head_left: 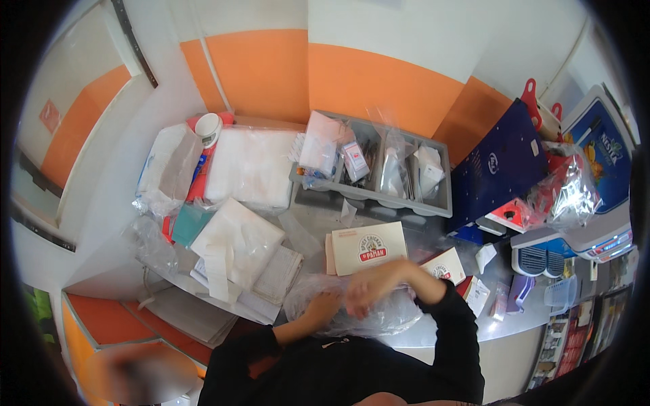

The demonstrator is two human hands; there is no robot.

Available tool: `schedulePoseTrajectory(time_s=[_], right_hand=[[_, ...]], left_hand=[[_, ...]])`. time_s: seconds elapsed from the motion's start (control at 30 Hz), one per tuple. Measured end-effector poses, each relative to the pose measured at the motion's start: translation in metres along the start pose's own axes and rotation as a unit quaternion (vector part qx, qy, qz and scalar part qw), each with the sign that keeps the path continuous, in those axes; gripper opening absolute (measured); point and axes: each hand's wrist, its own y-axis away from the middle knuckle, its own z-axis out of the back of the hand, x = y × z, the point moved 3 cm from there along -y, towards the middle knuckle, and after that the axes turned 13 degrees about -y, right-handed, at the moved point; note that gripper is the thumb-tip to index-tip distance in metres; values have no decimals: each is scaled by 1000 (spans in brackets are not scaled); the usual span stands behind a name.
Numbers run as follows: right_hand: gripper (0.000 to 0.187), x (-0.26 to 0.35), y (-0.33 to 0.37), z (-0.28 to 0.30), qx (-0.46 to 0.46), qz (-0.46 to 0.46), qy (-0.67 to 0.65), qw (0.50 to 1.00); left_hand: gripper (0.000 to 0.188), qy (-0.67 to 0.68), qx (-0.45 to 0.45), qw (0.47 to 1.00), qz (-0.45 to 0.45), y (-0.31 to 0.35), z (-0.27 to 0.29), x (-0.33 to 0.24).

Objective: The person assembles flat-packed cardboard boxes by folding and taping them into shape. They handle multiple boxes, placing them into a plastic bag and later sitting on a stool to complete the assembly.

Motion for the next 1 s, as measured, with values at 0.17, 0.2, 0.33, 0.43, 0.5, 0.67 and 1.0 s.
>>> schedulePoseTrajectory(time_s=[0.17,0.2,0.33,0.43,0.5,0.67,1.0], right_hand=[[36,32,-23,222,-602,190,98,770],[37,21,-21,257,-745,165,203,614],[46,-4,-16,284,-945,12,200,259],[46,-26,11,268,-983,-20,154,99],[36,-70,42,298,-956,-24,13,291],[21,-77,51,288,-916,0,75,394],[14,-86,123,274,-802,176,42,570]], left_hand=[[77,-110,-116,987,-12,-1,16,-4],[77,-124,-118,985,-7,-3,14,-5],[110,-105,-124,987,-5,-7,-18,9],[91,-33,-118,992,24,3,4,4],[89,-29,-64,997,9,-1,9,-1],[101,-67,-32,997,0,-10,-26,7],[60,155,2,964,-214,21,39,0]])
